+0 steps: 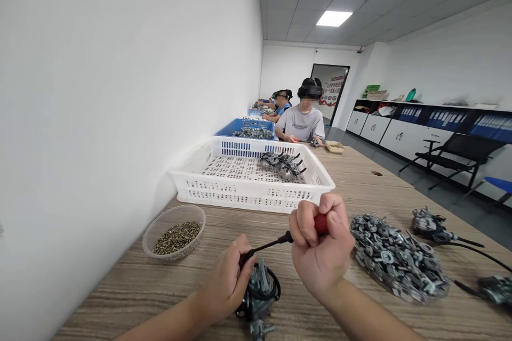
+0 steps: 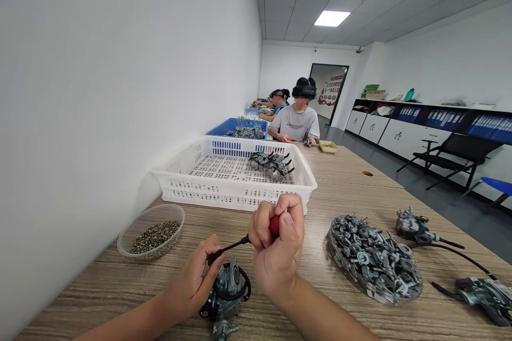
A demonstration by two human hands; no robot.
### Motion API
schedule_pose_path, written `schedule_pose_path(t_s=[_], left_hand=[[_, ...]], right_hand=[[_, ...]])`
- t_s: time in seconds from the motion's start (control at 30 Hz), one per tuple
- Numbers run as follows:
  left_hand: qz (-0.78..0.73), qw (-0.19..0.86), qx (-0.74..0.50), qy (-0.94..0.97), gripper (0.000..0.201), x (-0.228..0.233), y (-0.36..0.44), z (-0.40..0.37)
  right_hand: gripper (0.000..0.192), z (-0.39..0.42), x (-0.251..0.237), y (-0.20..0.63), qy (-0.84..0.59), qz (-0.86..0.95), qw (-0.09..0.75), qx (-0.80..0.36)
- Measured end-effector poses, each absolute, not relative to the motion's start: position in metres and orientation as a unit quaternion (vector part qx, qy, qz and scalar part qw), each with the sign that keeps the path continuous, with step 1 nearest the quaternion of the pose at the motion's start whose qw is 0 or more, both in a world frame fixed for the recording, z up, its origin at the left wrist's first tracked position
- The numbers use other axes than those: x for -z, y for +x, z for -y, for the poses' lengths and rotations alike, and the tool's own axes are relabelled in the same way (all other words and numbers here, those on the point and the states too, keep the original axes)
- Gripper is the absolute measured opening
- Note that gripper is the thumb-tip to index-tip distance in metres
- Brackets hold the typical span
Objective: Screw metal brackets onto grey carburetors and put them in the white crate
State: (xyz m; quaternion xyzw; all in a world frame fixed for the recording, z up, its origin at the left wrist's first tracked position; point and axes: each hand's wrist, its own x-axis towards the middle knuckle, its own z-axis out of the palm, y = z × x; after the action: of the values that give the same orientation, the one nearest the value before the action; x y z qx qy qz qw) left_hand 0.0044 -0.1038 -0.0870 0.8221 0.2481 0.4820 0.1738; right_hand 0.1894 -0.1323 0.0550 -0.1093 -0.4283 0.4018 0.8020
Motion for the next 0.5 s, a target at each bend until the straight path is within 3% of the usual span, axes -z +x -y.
schedule_pose_path(t_s=[0.27, 0.5], left_hand=[[-0.265, 0.133, -0.492, 0.819, 0.014, 0.096, 0.002, 0.100], [-0.282, 0.117, -0.494, 0.815, 0.013, 0.097, 0.002, 0.096]], right_hand=[[0.027, 0.103, -0.046, 0.212, -0.197, 0.509, 0.704, -0.455], [0.036, 0.118, -0.049, 0.222, -0.240, 0.687, 0.601, -0.332]])
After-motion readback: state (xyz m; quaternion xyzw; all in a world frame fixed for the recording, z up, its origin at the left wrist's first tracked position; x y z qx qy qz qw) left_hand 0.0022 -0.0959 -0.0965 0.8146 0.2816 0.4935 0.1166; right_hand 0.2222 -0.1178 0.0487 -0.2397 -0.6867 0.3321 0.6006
